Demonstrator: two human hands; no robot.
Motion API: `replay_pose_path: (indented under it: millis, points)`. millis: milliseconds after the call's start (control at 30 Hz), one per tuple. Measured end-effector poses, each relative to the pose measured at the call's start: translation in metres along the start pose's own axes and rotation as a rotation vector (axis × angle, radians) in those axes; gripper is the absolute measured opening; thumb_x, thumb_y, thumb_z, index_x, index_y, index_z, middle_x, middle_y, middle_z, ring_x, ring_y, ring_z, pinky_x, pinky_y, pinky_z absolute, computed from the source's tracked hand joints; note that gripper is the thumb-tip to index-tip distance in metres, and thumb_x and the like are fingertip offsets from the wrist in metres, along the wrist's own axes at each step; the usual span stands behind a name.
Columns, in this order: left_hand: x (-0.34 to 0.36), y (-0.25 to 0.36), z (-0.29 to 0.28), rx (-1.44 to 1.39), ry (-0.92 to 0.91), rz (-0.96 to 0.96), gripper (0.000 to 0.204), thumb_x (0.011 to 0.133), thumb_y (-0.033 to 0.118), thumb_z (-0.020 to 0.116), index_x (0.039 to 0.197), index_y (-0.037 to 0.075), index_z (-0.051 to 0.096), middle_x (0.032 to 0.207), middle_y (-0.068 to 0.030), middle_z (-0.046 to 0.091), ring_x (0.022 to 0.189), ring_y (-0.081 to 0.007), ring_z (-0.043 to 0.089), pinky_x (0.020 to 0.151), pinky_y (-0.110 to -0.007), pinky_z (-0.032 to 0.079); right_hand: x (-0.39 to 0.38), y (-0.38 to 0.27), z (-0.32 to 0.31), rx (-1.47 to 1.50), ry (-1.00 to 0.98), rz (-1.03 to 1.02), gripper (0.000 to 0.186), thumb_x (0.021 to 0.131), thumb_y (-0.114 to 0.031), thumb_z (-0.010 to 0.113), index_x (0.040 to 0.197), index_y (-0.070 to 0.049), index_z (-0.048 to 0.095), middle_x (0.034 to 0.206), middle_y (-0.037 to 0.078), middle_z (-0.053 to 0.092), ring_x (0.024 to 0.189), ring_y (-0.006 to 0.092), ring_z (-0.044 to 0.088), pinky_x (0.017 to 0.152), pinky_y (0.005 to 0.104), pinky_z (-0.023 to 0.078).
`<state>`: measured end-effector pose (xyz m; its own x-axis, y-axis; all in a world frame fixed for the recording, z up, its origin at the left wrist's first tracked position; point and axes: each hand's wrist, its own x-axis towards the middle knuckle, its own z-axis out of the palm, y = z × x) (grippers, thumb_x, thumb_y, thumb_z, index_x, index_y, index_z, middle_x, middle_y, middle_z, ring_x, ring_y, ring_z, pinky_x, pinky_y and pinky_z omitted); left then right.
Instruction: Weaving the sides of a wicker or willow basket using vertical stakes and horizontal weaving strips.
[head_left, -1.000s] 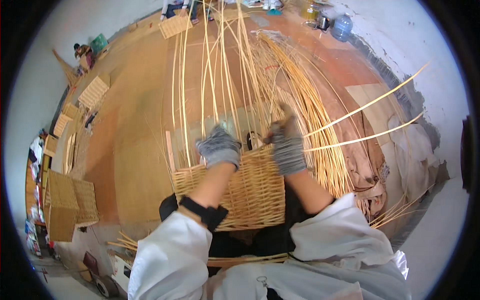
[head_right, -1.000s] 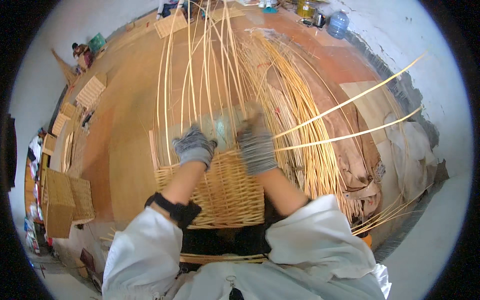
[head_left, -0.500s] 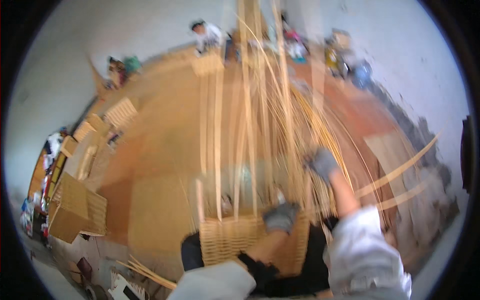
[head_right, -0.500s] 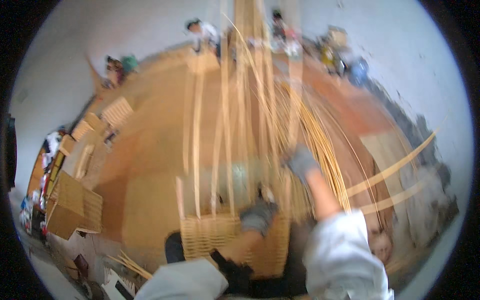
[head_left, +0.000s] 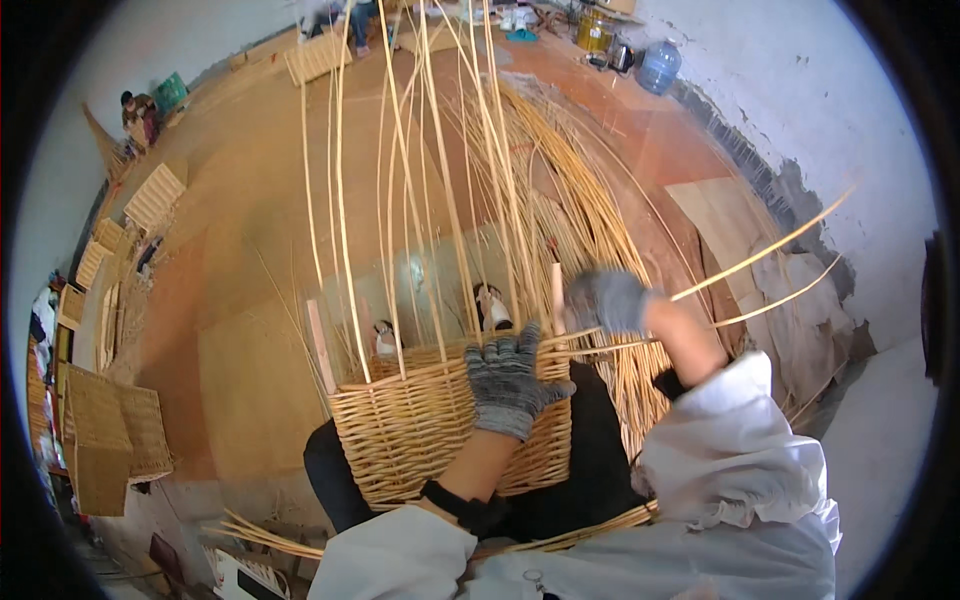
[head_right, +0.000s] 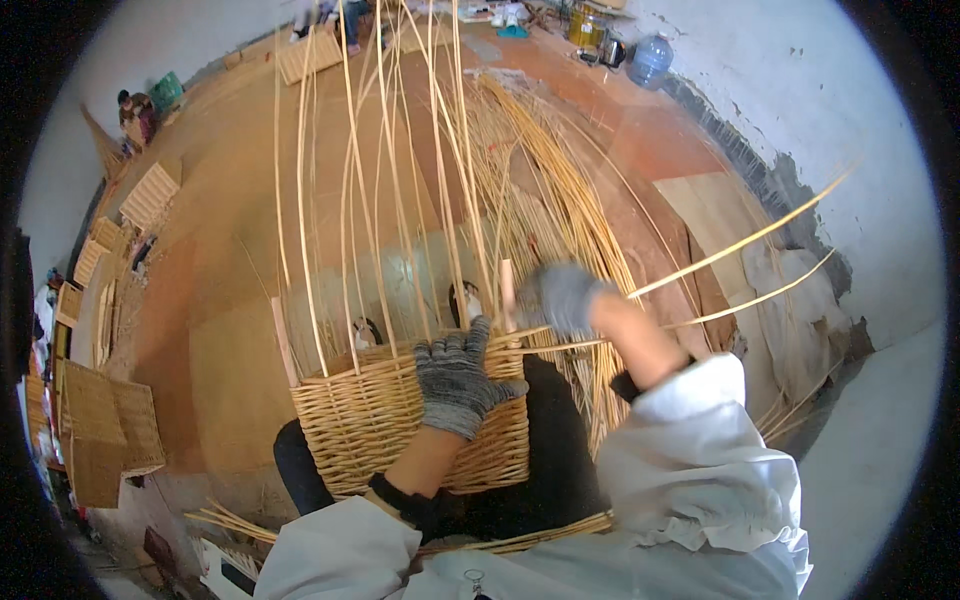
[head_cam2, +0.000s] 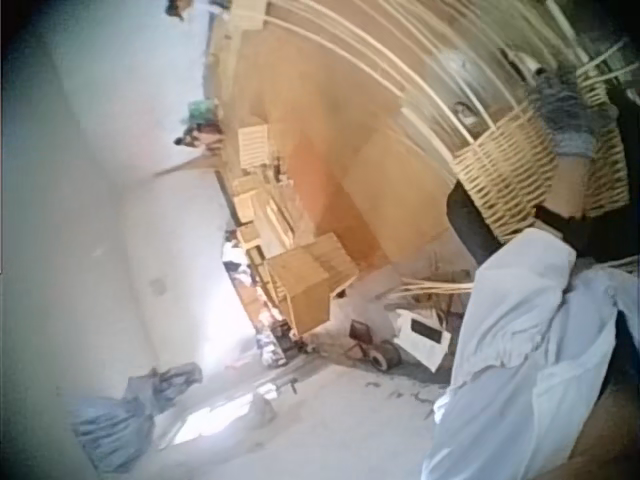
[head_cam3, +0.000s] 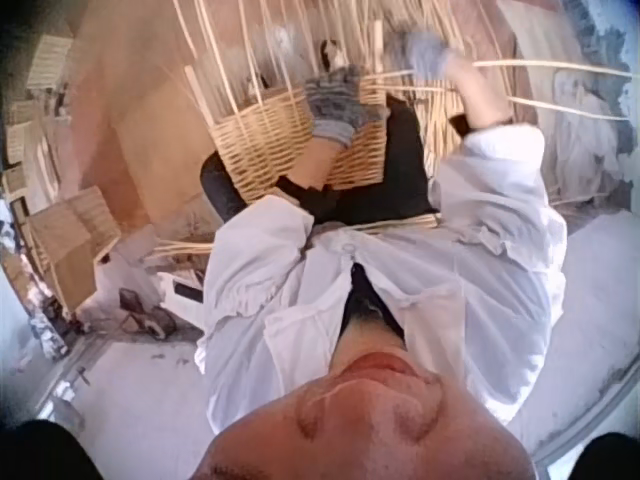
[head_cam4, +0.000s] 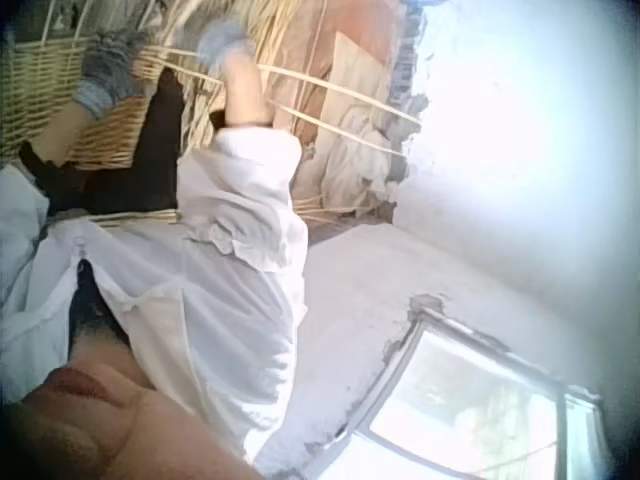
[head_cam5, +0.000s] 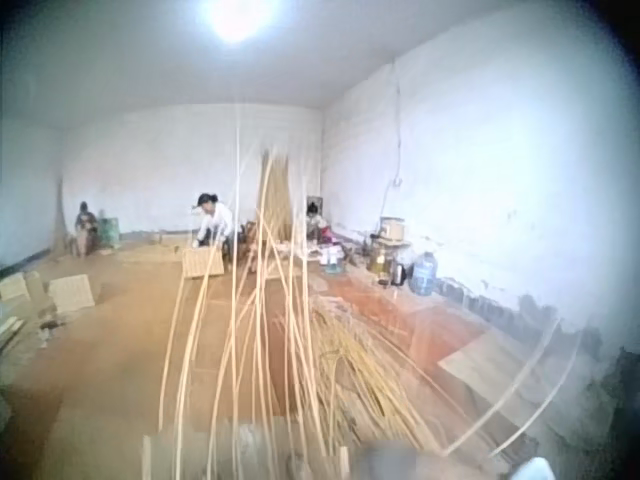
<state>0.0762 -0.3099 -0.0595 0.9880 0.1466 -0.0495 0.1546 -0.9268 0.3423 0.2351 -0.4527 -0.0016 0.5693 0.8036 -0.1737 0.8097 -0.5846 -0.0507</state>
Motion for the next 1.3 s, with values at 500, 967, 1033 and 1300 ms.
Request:
replay_pose_path:
  millis: [500, 967, 1033, 1300]
  points:
    - [-0.079, -0.172, -0.073, -0.137, -0.182, -0.404, 0.08, 0.064, 0.049, 0.074, 0.131, 0.018, 0.044, 0.12, -0.0204, 0.054, 0.113, -0.0361, 0.049, 0.101, -0.041, 0.033, -0.02, -0.076, 0.01, -0.144, -0.145, 0.08, 0.05, 0.081, -0.054, 0.051, 0.095, -0.008, 0.063, 0.092, 0.015, 0.064, 0.085, 0.0313, 0.061, 0.073, 0.0416, 0.048]
    - [-0.083, -0.111, -0.1, 0.093, -0.063, -0.817, 0.082, 0.072, 0.074, 0.042, 0.124, 0.012, 0.053, 0.115, -0.0147, 0.06, 0.108, -0.0269, 0.057, 0.097, -0.041, 0.029, 0.039, -0.227, -0.024, 0.603, 0.655, 0.011, 0.041, 0.085, -0.013, 0.053, 0.122, 0.003, 0.048, 0.128, 0.023, 0.046, 0.12, 0.0306, 0.045, 0.103, 0.0372, 0.035]
    - [-0.071, -0.095, -0.095, 0.073, -0.086, -0.75, 0.081, 0.073, 0.072, 0.042, 0.125, 0.012, 0.052, 0.114, -0.0151, 0.061, 0.104, -0.0257, 0.059, 0.095, -0.042, 0.03, 0.097, -0.234, -0.026, 0.194, 0.129, -0.07, 0.045, 0.083, -0.013, 0.049, 0.125, 0.004, 0.045, 0.132, 0.025, 0.04, 0.124, 0.032, 0.041, 0.106, 0.0357, 0.029]
    - [-0.115, -0.158, -0.081, 0.111, 0.017, -0.462, 0.083, 0.072, 0.063, 0.058, 0.134, 0.01, 0.041, 0.097, -0.011, 0.067, 0.092, -0.0251, 0.063, 0.085, -0.039, 0.037, -0.033, -0.232, 0.029, 0.581, 0.489, -0.194, 0.038, 0.074, -0.011, 0.063, 0.11, -0.003, 0.055, 0.116, 0.023, 0.051, 0.109, 0.0348, 0.049, 0.095, 0.0427, 0.037]
